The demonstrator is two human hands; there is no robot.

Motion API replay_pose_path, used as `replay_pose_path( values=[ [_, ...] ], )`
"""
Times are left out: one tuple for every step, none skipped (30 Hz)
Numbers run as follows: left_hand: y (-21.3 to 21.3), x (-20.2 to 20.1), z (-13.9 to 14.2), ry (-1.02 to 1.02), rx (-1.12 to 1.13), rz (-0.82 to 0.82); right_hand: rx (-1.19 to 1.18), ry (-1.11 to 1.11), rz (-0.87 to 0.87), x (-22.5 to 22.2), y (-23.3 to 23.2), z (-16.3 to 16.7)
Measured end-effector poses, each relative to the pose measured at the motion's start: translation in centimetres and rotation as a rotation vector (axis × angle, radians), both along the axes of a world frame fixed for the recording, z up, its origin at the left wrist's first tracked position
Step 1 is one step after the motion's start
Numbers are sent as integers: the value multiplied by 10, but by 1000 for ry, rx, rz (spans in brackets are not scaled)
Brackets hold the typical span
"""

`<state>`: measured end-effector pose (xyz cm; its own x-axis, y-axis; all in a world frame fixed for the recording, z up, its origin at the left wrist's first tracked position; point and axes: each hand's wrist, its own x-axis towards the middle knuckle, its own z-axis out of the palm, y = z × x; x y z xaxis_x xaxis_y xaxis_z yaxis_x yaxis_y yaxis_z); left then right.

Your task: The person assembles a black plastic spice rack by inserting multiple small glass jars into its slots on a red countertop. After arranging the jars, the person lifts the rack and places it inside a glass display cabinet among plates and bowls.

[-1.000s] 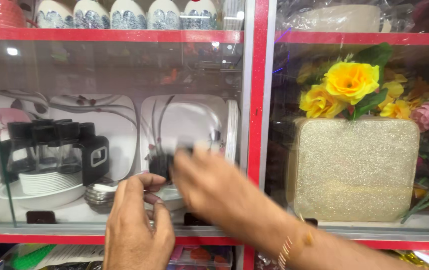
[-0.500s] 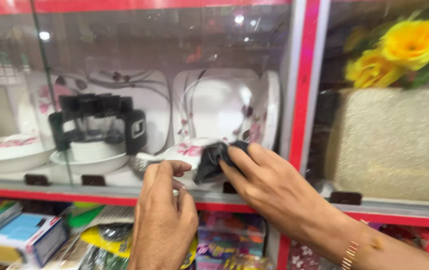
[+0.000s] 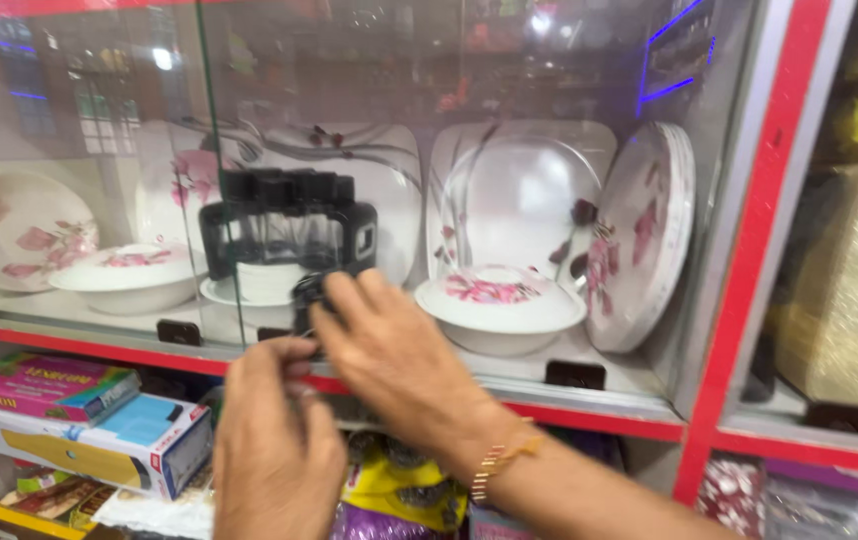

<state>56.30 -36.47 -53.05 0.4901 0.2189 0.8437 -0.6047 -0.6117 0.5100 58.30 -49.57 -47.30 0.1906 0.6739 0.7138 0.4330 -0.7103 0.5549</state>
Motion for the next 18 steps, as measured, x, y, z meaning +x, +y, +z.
replay_pose_path(
  values=[
    [9, 5, 0, -15, -9, 39, 26, 5, 45, 8, 13, 2],
    [18, 10, 0, 26, -60, 48, 25, -3, 78, 16, 25, 3],
    [25, 14, 0, 70, -109, 55, 26, -8, 108, 22, 36, 2],
    [28, 18, 0, 116, -156, 60, 29, -11, 137, 27, 40, 0],
    [30, 20, 0, 126, -166, 59, 1, -4, 127, 29, 41, -3],
    [31, 22, -1, 141, -174, 59, -26, 7, 116, 30, 40, -7],
    [29, 21, -3, 160, -184, 59, -54, 22, 107, 29, 36, -11],
    [27, 21, -5, 142, -177, 29, -72, 44, 118, 26, 30, -14],
    [22, 21, -8, 125, -170, 0, -88, 68, 129, 21, 18, -16],
    [15, 20, -12, 108, -162, -32, -104, 92, 139, 14, 4, -16],
    [6, 20, -15, 86, -154, -52, -118, 92, 123, 6, -10, -16],
    [-3, 19, -19, 58, -147, -67, -133, 87, 113, -3, -24, -14],
    [-9, 19, -21, 22, -139, -73, -165, 139, 51, -15, -39, -13],
    [-13, 17, -24, 21, -131, -90, -195, 188, -5, -25, -52, -10],
    [-18, 15, -26, 24, -124, -110, -177, 168, -16, -34, -61, -8],
    [-21, 13, -28, 32, -131, -129, -163, 153, -26, -42, -66, -7],
    [-22, 12, -28, 41, -137, -145, -111, 175, -33, -47, -68, -7],
    [-22, 10, -28, 53, -145, -165, -61, 202, -42, -52, -69, -8]
  ],
)
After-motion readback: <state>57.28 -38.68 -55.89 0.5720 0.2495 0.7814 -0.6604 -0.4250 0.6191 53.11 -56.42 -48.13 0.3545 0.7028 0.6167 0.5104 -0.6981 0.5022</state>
